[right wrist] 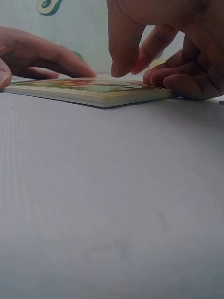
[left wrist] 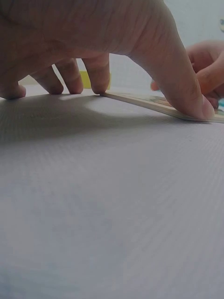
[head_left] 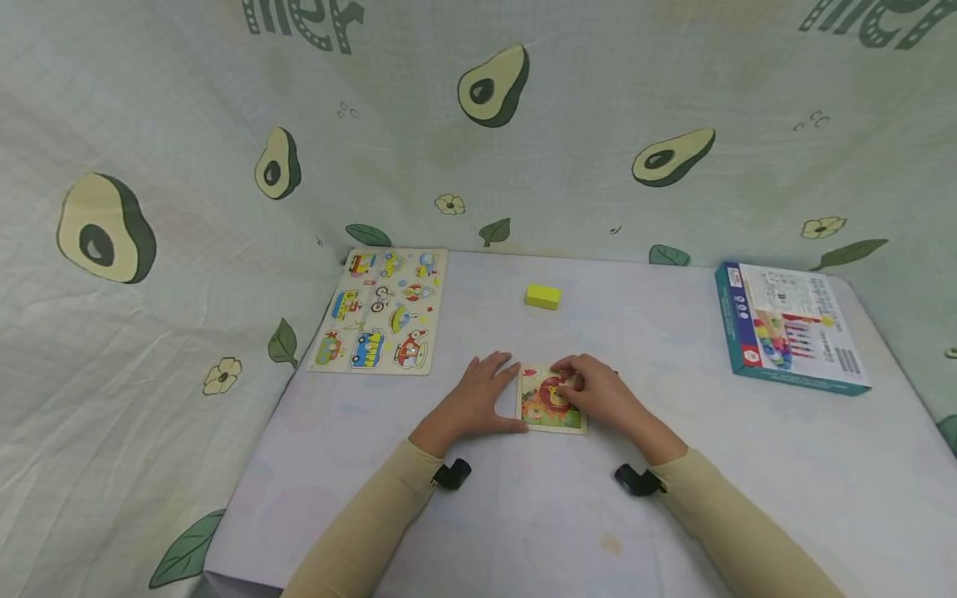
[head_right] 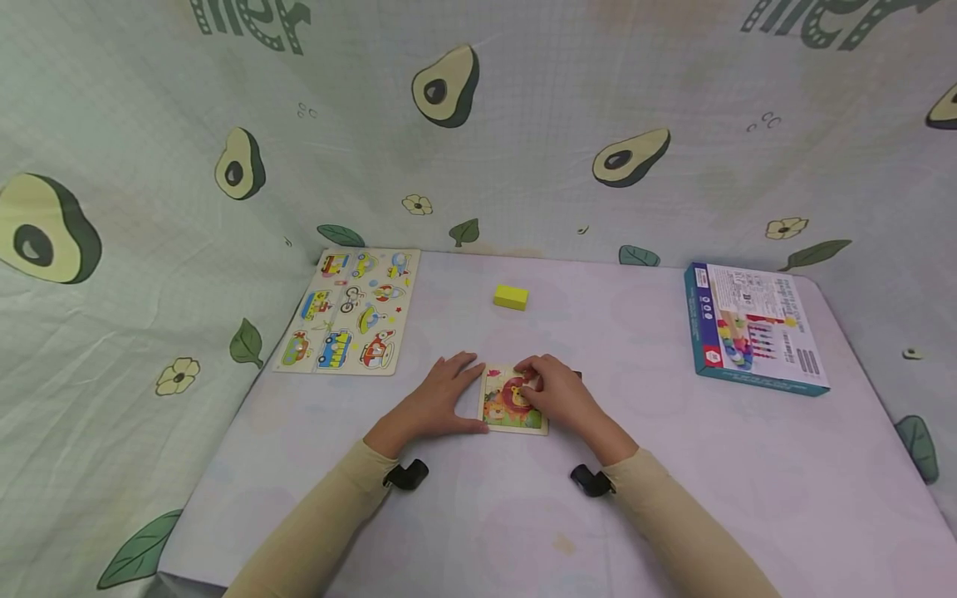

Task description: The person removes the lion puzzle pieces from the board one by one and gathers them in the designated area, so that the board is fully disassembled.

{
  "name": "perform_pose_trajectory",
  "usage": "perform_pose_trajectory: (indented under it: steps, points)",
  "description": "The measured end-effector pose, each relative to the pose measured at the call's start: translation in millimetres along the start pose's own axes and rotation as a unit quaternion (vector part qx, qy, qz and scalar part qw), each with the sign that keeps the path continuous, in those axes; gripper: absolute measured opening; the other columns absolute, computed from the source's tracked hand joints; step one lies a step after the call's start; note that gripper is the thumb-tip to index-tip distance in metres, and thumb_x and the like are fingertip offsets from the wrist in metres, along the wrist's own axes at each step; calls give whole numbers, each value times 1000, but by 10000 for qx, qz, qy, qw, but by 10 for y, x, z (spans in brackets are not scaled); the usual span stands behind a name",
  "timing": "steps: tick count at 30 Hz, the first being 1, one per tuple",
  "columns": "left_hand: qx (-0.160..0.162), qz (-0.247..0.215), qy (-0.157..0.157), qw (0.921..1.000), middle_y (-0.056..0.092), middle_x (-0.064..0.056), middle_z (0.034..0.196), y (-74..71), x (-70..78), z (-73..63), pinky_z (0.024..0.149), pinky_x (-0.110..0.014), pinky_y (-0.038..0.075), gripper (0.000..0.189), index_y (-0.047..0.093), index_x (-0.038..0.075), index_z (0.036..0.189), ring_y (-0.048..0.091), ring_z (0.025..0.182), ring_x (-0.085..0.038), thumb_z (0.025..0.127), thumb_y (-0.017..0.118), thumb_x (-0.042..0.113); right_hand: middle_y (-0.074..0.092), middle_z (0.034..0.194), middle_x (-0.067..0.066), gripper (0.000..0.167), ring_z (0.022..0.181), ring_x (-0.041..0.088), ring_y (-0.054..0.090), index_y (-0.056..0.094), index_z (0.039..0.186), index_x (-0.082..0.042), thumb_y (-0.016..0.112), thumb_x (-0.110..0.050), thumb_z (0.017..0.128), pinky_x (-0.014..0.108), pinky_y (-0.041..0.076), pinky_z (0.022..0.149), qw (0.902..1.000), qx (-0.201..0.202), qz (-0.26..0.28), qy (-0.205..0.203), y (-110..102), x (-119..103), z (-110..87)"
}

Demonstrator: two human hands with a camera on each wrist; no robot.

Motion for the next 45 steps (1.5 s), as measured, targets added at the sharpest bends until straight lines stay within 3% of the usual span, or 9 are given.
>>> perform_pose_trajectory:
  steps: [12,28,45]
  points:
    - [-49,-31,-64,10000,23,-5,167,7,-8,7,128,-44,4,104,33,17,161,16,155,-20,80,76,66,59,97,3,33,78,17,51,68,126,-9,73,-17,94,30,45,63,9998,-20,-133,162,14,8,51]
    - [-17,79,-67,9999,25,-6,166,6,-7,12,128,-45,6,104,34,16,160,17,155,-21,79,76,67,60,91,0,23,75,16,53,67,120,-12,71,-18,97,29,47,62,9999,33,120,1,34,-5,63]
    - [-62,-3,-97,9999,24,-6,167,16,-15,12,127,-43,3,104,33,16,161,14,156,-21,80,76,66,62,89,-1,17,76,16,55,65,114,-15,70,-18,98,30,49,67,10000,29,16,-70,14,-29,73]
Point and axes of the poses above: each hand's wrist, its own z-axis towards the middle knuckle, its own y-axis out of the palm, x = y × z, the point moved 9 cm from there along z, towards the middle knuckle
